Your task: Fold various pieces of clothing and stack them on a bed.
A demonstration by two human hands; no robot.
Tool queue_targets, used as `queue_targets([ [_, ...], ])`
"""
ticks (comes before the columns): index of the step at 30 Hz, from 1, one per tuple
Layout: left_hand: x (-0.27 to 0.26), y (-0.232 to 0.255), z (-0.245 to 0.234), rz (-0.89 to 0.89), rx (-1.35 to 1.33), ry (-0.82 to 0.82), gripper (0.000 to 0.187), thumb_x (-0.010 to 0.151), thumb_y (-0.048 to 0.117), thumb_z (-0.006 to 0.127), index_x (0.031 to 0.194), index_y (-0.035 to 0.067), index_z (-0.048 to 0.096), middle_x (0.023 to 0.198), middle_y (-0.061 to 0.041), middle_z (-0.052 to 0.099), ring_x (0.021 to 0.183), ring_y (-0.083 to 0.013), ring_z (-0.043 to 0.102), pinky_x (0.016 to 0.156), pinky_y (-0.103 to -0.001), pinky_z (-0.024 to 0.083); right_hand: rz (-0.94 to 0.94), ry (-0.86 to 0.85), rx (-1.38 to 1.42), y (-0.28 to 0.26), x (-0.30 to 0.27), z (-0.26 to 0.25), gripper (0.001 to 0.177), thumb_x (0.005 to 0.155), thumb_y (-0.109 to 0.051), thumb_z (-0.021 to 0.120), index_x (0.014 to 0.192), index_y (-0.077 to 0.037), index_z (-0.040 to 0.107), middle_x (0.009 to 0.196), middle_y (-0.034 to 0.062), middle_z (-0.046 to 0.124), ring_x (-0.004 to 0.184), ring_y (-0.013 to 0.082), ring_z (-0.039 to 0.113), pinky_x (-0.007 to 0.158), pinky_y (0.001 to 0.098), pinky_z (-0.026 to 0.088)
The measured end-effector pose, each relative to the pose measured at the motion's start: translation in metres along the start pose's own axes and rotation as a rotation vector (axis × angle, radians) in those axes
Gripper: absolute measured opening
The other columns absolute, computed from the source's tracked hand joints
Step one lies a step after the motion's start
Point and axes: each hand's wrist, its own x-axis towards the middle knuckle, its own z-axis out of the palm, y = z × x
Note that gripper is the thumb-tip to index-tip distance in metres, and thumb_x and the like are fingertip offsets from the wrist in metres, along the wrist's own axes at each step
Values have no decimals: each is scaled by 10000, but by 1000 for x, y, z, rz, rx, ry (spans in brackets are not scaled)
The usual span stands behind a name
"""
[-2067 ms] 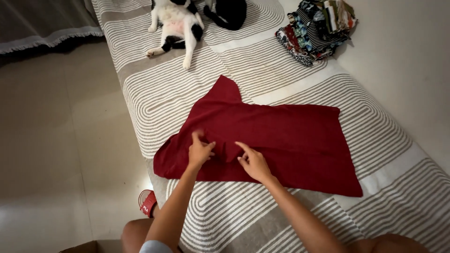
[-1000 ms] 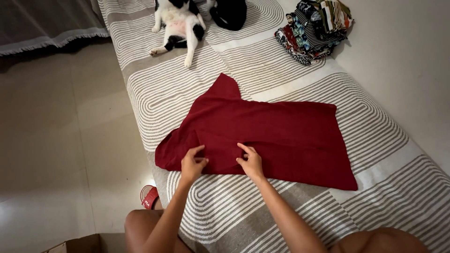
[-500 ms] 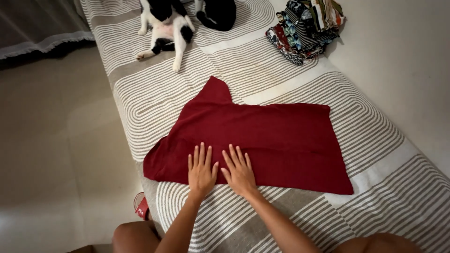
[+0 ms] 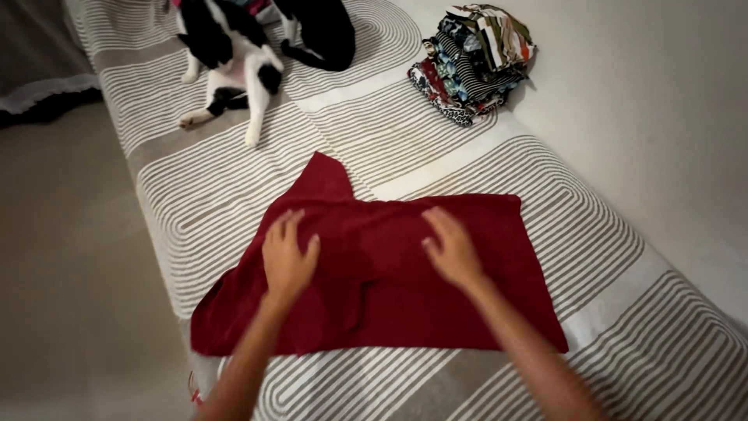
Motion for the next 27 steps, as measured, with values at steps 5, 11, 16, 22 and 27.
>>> queue_targets([
  [5,89,-37,61,11,12,-152,620,887,311,739,1418,67,534,1475,-238,486,1344,-427,470,1088,-533,419,159,-127,-118,148,37,-20,602,893,-168,706,1459,-79,520,1542,191,475,1417,360,440,1190,440,356],
  [11,155,-104,158,-78,2,-155,706,916,307,748,1461,-30,451,1536,-295,399,1362,-462,444,1100,-510,421,333,-197,-164,233,61,-36,631,896,-148,708,1493,-129,504,1558,190,408,1414,364,422,1174,441,358],
  [16,180,-116,180,-326,-36,-160,835,803,254,849,1426,-90,413,1471,-337,404,1275,-492,486,965,-501,442,544,-311,-189,217,76,-56,581,891,-179,749,1440,-195,560,1354,163,524,1234,323,550,1091,415,461],
  [22,186,-119,160,-546,-377,-249,306,951,155,720,1207,-12,734,1035,-123,748,950,-247,664,863,-408,524,410,-220,-214,211,73,-70,189,844,-154,799,1025,-110,765,996,109,655,953,258,664,904,409,560],
  [27,168,-128,98,-311,-739,-252,198,1010,62,649,1194,-9,665,922,-62,671,798,-139,611,682,-286,503,395,-121,-217,180,67,-103,186,812,-118,830,980,-68,769,965,131,692,871,266,692,803,390,573],
])
